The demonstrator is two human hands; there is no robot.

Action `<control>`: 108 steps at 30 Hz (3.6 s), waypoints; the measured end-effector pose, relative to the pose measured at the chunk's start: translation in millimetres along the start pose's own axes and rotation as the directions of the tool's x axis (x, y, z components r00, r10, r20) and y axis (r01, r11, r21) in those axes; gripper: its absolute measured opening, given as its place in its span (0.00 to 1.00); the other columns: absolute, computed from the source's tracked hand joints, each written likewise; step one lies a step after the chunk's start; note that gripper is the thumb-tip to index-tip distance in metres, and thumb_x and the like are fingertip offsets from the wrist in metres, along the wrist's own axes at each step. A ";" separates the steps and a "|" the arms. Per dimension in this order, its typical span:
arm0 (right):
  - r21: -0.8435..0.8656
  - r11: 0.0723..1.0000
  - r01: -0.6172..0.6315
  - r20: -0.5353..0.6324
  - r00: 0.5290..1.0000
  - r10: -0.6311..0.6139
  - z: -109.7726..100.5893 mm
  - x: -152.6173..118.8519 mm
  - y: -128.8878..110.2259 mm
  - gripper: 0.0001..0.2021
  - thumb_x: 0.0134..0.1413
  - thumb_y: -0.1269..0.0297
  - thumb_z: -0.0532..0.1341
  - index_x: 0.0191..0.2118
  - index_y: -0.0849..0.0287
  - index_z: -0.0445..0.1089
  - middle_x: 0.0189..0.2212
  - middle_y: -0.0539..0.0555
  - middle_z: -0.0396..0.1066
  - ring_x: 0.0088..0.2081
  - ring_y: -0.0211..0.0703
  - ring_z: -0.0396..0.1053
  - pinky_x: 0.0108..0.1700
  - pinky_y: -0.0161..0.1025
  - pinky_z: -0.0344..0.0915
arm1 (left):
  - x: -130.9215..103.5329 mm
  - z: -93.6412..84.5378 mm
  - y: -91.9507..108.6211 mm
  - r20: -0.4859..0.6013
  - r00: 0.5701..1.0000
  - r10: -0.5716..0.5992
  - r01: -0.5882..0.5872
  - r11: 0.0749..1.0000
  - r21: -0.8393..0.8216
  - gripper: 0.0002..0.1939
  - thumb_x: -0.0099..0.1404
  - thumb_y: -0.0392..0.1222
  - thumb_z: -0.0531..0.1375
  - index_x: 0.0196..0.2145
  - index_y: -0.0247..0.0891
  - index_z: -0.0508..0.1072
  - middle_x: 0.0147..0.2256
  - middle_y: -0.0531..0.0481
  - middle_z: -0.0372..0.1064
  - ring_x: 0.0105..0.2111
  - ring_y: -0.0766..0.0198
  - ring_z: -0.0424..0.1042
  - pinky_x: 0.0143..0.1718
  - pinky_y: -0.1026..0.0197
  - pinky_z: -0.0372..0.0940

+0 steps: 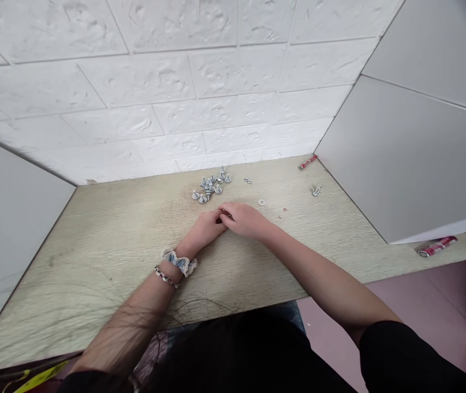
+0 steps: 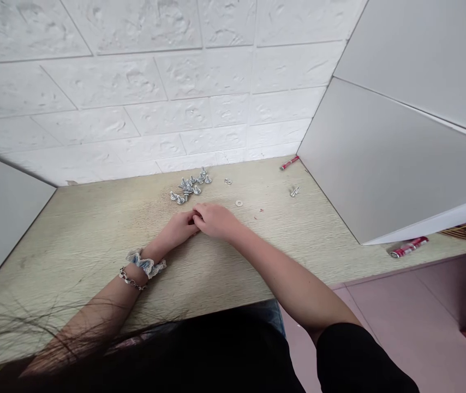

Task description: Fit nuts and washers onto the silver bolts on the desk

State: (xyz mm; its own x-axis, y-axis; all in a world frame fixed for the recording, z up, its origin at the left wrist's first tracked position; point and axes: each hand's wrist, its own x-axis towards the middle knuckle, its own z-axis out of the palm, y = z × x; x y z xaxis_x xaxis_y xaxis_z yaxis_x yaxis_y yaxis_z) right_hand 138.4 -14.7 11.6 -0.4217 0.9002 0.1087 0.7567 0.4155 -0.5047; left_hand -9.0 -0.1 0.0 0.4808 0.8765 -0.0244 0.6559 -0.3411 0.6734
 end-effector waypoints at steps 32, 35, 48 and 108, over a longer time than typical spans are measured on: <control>0.009 1.000 -0.001 -0.009 1.000 0.001 -2.0 -1.0 -4.2 0.12 0.59 0.63 0.49 0.37 0.61 0.66 0.35 0.56 0.71 0.35 0.42 0.65 0.33 0.36 0.54 | -1.4 -4.4 3.4 0.062 0.996 -0.063 0.080 0.943 -0.323 0.06 0.48 0.34 0.53 0.23 0.35 0.69 0.17 0.58 0.61 0.19 0.71 0.58 0.22 0.68 0.54; 0.018 1.000 -0.005 -0.031 1.000 0.005 0.2 -1.0 -3.9 0.12 0.59 0.63 0.48 0.39 0.60 0.67 0.35 0.56 0.71 0.36 0.42 0.66 0.34 0.36 0.55 | 0.4 -3.5 0.0 0.072 0.997 -0.037 0.063 0.917 -0.395 0.05 0.48 0.34 0.54 0.23 0.34 0.70 0.18 0.58 0.60 0.20 0.72 0.57 0.23 0.69 0.53; 0.049 0.999 -0.003 -0.083 0.997 0.007 3.3 2.6 4.6 0.12 0.58 0.69 0.49 0.43 0.60 0.68 0.42 0.55 0.69 0.43 0.41 0.65 0.42 0.37 0.58 | 0.9 -8.0 0.5 -0.005 0.987 -0.161 0.149 0.922 -0.358 0.12 0.51 0.40 0.58 0.32 0.33 0.76 0.19 0.57 0.61 0.22 0.70 0.57 0.25 0.67 0.50; -0.066 0.995 0.075 -0.004 0.997 -0.075 2.0 -2.9 -5.2 0.12 0.61 0.69 0.45 0.42 0.62 0.64 0.40 0.57 0.68 0.39 0.42 0.64 0.40 0.38 0.58 | 0.8 -0.3 -1.3 -0.057 0.998 0.010 -0.022 0.978 -0.206 0.07 0.53 0.36 0.53 0.27 0.35 0.70 0.30 0.51 0.72 0.33 0.60 0.68 0.35 0.61 0.61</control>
State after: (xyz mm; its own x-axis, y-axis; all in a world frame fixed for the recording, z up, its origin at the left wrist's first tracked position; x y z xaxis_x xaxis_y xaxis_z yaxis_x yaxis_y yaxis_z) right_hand 134.6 -19.7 12.2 -0.4755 0.8668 0.1501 0.7542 0.4895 -0.4377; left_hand -9.7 1.2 -0.7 0.4537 0.8908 0.0245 0.5111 -0.2826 0.8117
